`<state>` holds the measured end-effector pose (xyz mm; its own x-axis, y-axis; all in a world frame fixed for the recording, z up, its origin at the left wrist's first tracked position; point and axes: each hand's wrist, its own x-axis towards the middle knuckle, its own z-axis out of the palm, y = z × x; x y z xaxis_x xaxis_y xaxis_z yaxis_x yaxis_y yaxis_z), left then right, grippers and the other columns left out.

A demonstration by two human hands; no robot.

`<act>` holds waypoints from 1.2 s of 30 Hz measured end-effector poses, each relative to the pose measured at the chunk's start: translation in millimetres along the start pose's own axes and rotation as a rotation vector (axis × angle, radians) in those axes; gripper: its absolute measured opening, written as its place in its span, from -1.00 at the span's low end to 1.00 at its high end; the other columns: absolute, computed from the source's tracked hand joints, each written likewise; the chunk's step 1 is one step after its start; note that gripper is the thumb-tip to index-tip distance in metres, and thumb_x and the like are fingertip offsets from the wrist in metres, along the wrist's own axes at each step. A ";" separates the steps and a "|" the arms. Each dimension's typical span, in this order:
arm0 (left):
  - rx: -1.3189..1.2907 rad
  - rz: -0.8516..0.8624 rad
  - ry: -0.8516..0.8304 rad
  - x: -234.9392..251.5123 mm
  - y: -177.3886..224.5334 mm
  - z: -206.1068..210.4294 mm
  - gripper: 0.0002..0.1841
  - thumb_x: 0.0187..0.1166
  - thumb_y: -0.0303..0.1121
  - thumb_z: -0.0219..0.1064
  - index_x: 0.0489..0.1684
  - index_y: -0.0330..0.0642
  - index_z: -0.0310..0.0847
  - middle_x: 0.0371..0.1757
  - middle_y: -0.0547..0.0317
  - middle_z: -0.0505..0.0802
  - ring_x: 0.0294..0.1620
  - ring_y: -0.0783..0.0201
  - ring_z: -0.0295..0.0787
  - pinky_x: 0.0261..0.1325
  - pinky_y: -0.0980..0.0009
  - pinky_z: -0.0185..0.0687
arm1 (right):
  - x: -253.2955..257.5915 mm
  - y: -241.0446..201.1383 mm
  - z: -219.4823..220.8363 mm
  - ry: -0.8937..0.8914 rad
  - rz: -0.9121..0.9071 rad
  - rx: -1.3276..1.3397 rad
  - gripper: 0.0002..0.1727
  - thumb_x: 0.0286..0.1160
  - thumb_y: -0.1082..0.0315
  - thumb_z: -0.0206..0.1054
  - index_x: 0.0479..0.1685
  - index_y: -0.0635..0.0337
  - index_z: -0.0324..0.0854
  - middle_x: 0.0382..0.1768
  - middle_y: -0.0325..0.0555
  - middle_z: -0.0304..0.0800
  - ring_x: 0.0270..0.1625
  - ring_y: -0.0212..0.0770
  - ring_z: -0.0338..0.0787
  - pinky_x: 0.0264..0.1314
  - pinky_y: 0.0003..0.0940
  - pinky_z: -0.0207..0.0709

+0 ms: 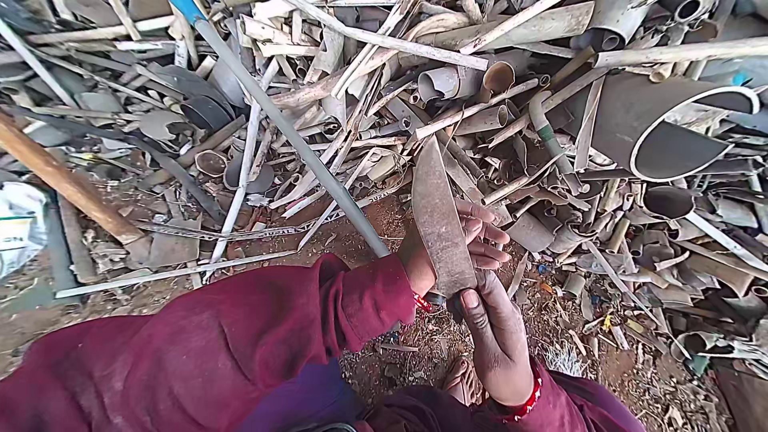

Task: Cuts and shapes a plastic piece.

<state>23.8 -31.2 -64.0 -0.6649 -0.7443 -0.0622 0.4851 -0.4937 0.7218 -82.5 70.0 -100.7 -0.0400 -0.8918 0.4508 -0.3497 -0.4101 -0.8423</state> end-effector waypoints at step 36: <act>0.069 0.121 0.098 -8.3 24.2 18.0 -0.73 0.63 -0.65 -0.07 -0.10 -0.26 0.59 -0.33 0.07 0.89 -0.35 0.23 0.93 -0.16 0.37 0.90 | 9.6 -12.4 -23.6 0.063 -0.054 0.102 -0.61 0.89 0.02 -0.05 0.16 0.05 0.58 -0.29 -0.35 0.71 -0.35 -0.64 0.71 -0.28 -0.69 0.67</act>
<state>30.9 -28.9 -33.6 -0.5438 -0.8384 -0.0363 0.5156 -0.3680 0.7738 -100.6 71.1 -78.9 -0.0839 -0.8555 0.5110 -0.2563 -0.4770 -0.8407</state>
